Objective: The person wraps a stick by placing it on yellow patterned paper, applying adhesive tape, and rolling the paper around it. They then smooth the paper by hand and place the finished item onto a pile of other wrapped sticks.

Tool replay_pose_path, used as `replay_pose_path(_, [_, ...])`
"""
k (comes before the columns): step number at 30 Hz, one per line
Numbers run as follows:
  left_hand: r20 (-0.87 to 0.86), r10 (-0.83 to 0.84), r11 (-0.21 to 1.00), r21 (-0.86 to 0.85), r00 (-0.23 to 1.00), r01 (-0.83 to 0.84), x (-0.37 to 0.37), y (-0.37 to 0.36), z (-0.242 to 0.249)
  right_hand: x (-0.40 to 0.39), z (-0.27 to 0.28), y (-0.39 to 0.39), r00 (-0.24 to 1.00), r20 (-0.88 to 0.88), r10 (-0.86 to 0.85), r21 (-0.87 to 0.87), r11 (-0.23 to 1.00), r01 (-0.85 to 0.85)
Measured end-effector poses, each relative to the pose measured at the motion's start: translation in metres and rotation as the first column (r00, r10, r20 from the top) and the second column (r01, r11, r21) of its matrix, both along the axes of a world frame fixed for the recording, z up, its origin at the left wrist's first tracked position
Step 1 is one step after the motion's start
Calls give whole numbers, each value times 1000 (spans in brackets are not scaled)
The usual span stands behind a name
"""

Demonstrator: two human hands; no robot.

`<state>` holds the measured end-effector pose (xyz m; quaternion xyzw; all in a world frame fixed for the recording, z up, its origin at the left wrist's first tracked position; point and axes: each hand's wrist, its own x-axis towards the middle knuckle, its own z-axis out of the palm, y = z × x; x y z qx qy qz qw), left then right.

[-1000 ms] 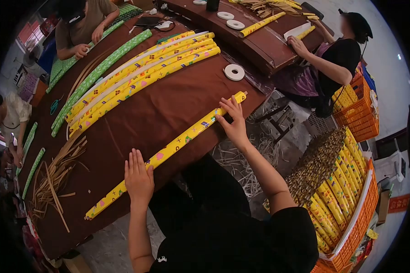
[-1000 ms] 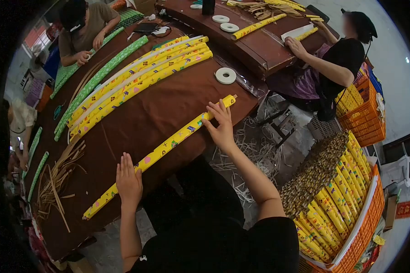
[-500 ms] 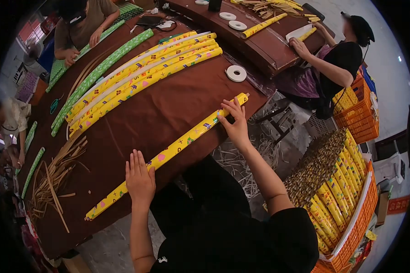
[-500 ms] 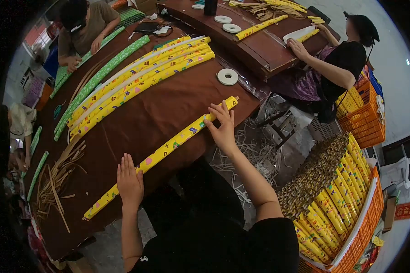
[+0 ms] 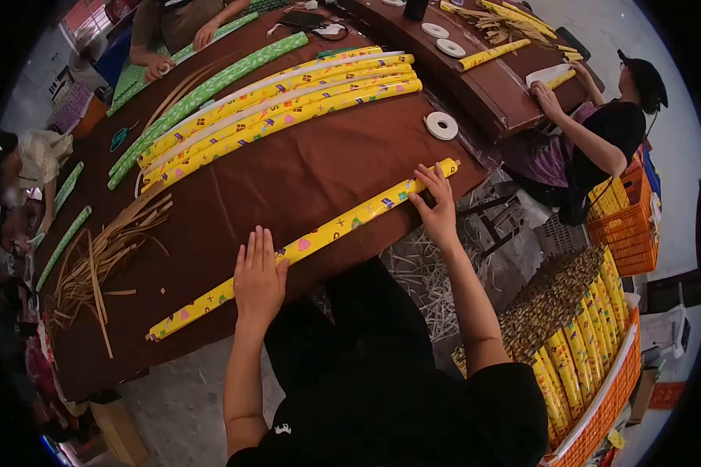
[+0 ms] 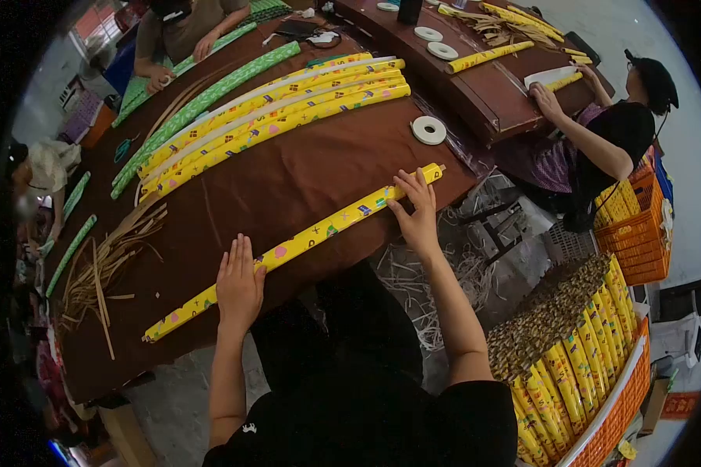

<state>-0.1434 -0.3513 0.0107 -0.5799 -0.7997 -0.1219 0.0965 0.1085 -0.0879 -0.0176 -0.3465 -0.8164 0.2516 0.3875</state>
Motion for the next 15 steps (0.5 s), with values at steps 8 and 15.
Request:
replay_pose_path(8, [-16, -10, 1000, 23, 1000, 11, -1, 2, -2, -53, 26, -76, 983, 177, 51, 247, 964, -95])
replay_pose_path(15, [22, -28, 1000, -9, 999, 29, -6, 3, 0, -75, 20, -102, 850, 511, 126, 391, 847, -360])
